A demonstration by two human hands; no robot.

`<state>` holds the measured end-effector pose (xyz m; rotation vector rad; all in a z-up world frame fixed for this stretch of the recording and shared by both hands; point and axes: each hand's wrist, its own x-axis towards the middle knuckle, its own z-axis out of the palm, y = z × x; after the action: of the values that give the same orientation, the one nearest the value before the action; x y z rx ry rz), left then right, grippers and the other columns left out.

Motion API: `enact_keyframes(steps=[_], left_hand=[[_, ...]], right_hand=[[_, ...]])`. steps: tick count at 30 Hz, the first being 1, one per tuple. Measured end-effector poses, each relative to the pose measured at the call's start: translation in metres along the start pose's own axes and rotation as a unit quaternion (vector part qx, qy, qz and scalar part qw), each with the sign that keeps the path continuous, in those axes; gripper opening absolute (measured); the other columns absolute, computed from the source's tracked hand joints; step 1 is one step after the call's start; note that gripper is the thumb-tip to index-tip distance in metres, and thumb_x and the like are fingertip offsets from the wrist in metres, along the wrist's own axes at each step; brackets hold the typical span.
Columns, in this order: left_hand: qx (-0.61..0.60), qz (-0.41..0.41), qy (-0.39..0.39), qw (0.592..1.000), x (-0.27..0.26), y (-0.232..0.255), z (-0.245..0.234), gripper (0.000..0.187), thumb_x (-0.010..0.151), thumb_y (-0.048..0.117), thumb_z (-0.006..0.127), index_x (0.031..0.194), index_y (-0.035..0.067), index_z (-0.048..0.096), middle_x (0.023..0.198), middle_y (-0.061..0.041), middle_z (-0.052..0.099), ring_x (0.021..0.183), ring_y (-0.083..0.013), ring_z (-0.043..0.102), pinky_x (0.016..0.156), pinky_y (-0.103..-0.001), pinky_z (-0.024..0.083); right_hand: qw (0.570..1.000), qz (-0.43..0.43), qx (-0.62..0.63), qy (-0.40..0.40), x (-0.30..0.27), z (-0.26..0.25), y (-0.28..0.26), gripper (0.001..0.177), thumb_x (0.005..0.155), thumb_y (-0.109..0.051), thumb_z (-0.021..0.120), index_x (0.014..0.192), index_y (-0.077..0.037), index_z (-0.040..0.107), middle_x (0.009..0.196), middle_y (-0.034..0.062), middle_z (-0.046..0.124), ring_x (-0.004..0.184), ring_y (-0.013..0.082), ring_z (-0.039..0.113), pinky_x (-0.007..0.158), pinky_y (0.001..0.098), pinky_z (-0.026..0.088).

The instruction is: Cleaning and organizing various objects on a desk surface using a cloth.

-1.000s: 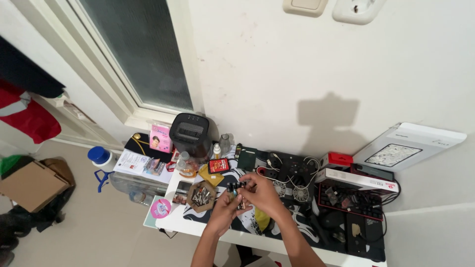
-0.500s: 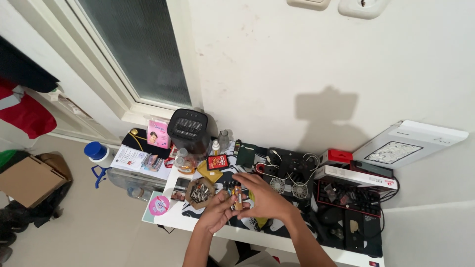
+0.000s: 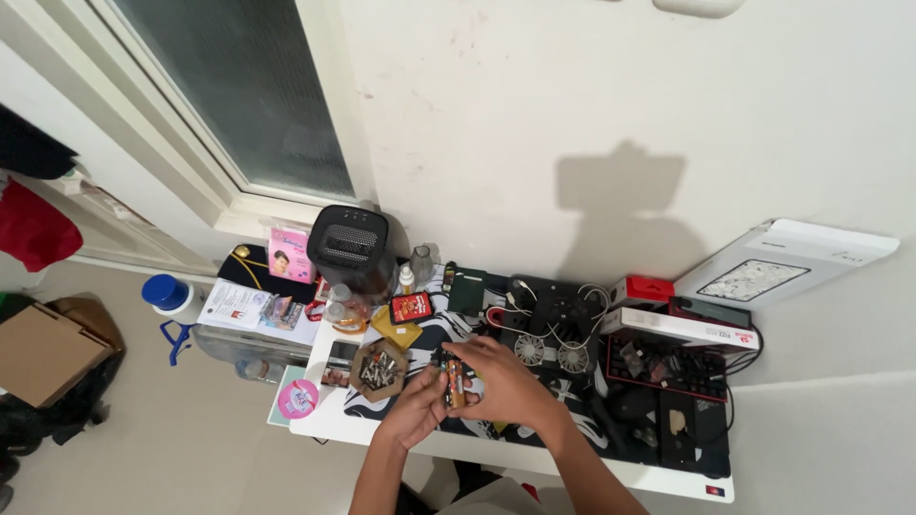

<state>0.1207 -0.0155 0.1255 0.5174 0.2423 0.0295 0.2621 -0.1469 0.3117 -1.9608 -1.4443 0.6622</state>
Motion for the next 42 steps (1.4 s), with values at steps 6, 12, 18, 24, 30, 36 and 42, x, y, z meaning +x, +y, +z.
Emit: enact_keyframes(steps=[6, 12, 18, 24, 30, 36, 42], left_hand=[[-0.034, -0.009, 0.014, 0.999, 0.002, -0.007, 0.000, 0.032, 0.105, 0.019, 0.052, 0.130, -0.001, 0.051, 0.118, -0.017, 0.068, 0.108, -0.0343, 0.071, 0.095, -0.044, 0.059], [-0.069, -0.029, 0.053, 0.996, 0.006, -0.011, -0.007, 0.037, 0.102, 0.025, 0.055, 0.132, 0.003, 0.051, 0.121, -0.012, 0.068, 0.111, -0.0271, 0.070, 0.096, -0.042, 0.057], [0.051, -0.028, 0.117, 0.991, 0.010, 0.004, 0.009, 0.039, 0.098, 0.021, 0.066, 0.129, 0.001, 0.054, 0.118, -0.011, 0.069, 0.107, -0.0188, 0.069, 0.092, -0.038, 0.059], [0.140, 0.016, 0.224, 0.964, 0.016, 0.005, 0.007, 0.034, 0.091, 0.011, 0.076, 0.115, 0.003, 0.053, 0.104, -0.009, 0.070, 0.087, -0.0149, 0.068, 0.070, -0.032, 0.054], [0.203, 0.036, 0.250, 0.946, 0.022, 0.011, 0.010, 0.024, 0.087, 0.000, 0.072, 0.102, 0.003, 0.053, 0.096, -0.010, 0.074, 0.089, -0.0159, 0.074, 0.073, -0.030, 0.058], [0.199, 0.064, 0.234, 0.949, 0.036, 0.002, -0.003, 0.022, 0.087, -0.003, 0.072, 0.097, 0.002, 0.053, 0.094, -0.009, 0.072, 0.090, -0.0167, 0.073, 0.076, -0.030, 0.058], [0.193, 0.045, 0.245, 0.949, 0.049, 0.003, -0.007, 0.022, 0.086, -0.003, 0.071, 0.097, 0.003, 0.053, 0.090, -0.010, 0.071, 0.088, -0.0168, 0.074, 0.073, -0.031, 0.057]], right_hand=[[0.999, -0.009, -0.029, 0.011, 0.005, 0.013, 0.017, 0.085, 0.062, -0.028, 0.088, 0.140, -0.007, 0.059, 0.125, 0.0127, 0.069, 0.116, 0.0309, 0.061, 0.103, 0.0423, 0.046], [0.998, -0.024, -0.055, 0.012, 0.011, 0.021, 0.031, 0.087, 0.060, -0.030, 0.089, 0.139, -0.007, 0.060, 0.126, 0.0130, 0.069, 0.118, 0.0316, 0.060, 0.101, 0.0436, 0.044], [0.991, 0.075, -0.091, -0.056, 0.027, 0.017, 0.029, 0.102, 0.059, -0.035, 0.090, 0.149, -0.010, 0.049, 0.120, 0.0129, 0.067, 0.113, 0.0296, 0.061, 0.100, 0.0416, 0.044], [0.993, 0.011, -0.109, -0.033, 0.035, 0.041, 0.062, 0.098, 0.060, -0.031, 0.090, 0.146, -0.006, 0.051, 0.124, 0.0169, 0.068, 0.121, 0.0341, 0.057, 0.101, 0.0460, 0.042], [0.991, 0.048, -0.109, -0.054, 0.046, 0.048, 0.064, 0.093, 0.062, -0.030, 0.087, 0.145, -0.007, 0.052, 0.125, 0.0182, 0.066, 0.124, 0.0358, 0.054, 0.104, 0.0478, 0.041], [0.987, 0.070, -0.133, -0.060, 0.053, 0.045, 0.075, 0.084, 0.063, -0.031, 0.084, 0.139, -0.009, 0.057, 0.129, 0.0144, 0.066, 0.128, 0.0334, 0.054, 0.105, 0.0482, 0.041], [0.981, 0.059, -0.174, -0.054, 0.061, 0.047, 0.084, 0.084, 0.060, -0.032, 0.086, 0.135, -0.006, 0.059, 0.133, 0.0154, 0.060, 0.124, 0.0348, 0.053, 0.102, 0.0494, 0.041]])
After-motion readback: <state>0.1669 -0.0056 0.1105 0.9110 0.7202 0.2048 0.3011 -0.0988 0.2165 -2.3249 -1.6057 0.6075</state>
